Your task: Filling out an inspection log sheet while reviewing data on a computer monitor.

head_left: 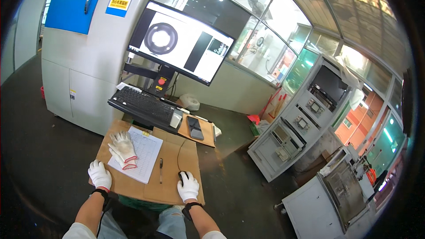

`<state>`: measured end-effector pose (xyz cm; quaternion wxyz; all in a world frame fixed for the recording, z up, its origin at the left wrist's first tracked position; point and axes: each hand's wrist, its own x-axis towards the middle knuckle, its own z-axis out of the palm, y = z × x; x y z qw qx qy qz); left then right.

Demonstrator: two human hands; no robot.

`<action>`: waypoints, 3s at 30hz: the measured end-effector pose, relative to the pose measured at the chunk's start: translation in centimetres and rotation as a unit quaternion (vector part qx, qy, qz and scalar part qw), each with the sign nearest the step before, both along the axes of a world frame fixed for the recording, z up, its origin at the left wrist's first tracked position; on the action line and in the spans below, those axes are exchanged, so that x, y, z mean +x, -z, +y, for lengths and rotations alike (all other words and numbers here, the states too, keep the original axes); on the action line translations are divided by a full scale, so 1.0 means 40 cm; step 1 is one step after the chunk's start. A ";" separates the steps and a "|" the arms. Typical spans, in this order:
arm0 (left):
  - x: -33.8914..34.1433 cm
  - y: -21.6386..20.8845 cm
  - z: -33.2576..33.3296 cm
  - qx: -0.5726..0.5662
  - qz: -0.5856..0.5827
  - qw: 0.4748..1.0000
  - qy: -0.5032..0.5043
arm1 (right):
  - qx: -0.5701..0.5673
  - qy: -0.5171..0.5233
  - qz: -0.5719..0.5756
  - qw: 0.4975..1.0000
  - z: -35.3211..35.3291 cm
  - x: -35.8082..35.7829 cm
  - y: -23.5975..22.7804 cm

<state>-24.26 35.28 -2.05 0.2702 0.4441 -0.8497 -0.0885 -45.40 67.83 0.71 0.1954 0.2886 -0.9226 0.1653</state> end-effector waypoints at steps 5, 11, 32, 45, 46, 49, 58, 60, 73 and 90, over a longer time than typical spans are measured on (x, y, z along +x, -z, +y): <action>0.003 0.017 -0.004 -0.016 0.017 1.000 0.005 | 0.004 -0.007 0.009 1.000 -0.001 0.002 0.000; -0.004 0.037 -0.013 -0.016 -0.001 1.000 -0.006 | 0.000 -0.004 0.011 1.000 0.002 0.005 0.005; -0.005 0.053 -0.018 -0.023 -0.005 1.000 -0.013 | 0.009 0.005 0.023 1.000 -0.001 0.007 0.003; -0.006 0.045 -0.015 -0.017 -0.019 1.000 -0.017 | 0.001 0.001 0.020 1.000 0.000 -0.001 0.015; -0.006 0.043 -0.015 -0.015 -0.021 1.000 -0.016 | 0.001 0.003 0.020 1.000 0.000 0.000 0.015; -0.005 0.051 -0.017 -0.021 -0.015 1.000 -0.014 | 0.001 0.005 0.021 1.000 0.001 0.000 0.017; -0.006 0.045 -0.017 -0.015 -0.016 1.000 -0.013 | 0.000 0.005 0.021 1.000 0.001 -0.006 0.022; -0.006 0.046 -0.018 -0.013 -0.013 1.000 -0.012 | -0.003 -0.001 0.022 1.000 -0.002 -0.006 0.025; 0.003 0.017 -0.006 -0.029 0.004 1.000 -0.003 | 0.008 0.003 0.014 1.000 0.001 0.005 0.006; -0.001 0.035 -0.010 -0.034 -0.009 0.999 -0.004 | 0.005 0.002 0.011 1.000 0.000 0.004 0.003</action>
